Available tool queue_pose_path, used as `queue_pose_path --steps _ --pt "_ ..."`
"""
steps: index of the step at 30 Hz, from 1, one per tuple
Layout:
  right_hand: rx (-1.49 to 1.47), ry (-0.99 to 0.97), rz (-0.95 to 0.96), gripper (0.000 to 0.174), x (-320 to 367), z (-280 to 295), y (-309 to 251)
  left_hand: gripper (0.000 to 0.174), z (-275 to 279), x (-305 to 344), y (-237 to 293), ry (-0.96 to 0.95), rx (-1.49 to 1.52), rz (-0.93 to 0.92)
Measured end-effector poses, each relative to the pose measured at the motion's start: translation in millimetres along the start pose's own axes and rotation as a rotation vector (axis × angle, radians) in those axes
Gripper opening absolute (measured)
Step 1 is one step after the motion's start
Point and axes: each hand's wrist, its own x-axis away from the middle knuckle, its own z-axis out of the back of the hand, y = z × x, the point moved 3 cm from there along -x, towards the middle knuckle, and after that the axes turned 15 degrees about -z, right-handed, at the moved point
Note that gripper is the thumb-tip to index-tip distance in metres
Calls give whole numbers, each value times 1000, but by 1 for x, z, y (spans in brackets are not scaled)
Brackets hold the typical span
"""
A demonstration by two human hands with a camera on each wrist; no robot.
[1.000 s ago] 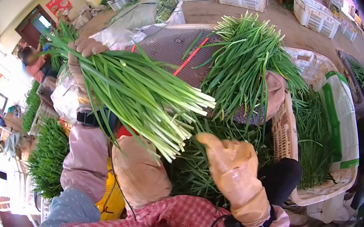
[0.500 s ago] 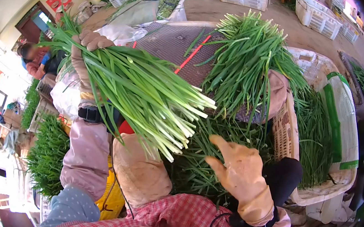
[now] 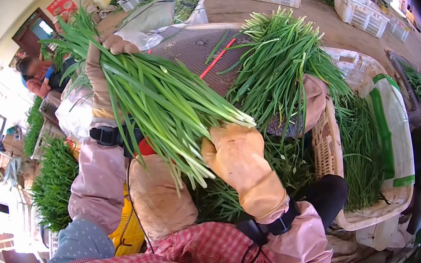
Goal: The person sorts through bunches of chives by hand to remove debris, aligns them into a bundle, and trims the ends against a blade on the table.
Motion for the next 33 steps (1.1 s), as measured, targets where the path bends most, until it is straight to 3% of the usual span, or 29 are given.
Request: queue_pose_path --steps 6,9,13,14,16,18,21,29,31,33 --pt "23 -104 -75 23 3 1 17 23 -1 5 -3 16 -85 21" --pt "36 -182 -143 22 15 -2 36 21 1 5 -9 -68 -93 54" --pt "487 -557 -292 14 64 -34 102 16 0 -5 9 -1 14 -7" --pt "482 -554 -291 14 74 -32 100 15 -2 -7 11 -15 -18 -30" --pt "462 -322 -118 11 81 -7 83 16 -4 -10 9 -14 -69 -62" --pt "28 -138 -50 13 67 39 38 21 -2 -9 8 -32 -145 -83" --pt "-214 -10 -86 15 42 49 7 23 -10 -5 -8 -41 -158 -82" --pt "-366 67 -96 19 -2 10 3 23 -32 2 -22 -17 -230 -112" --pt "-488 84 -111 16 2 9 8 22 -30 3 -24 93 -235 -98" --pt "-577 -4 -224 14 6 11 8 21 -32 8 -27 125 -255 -105"
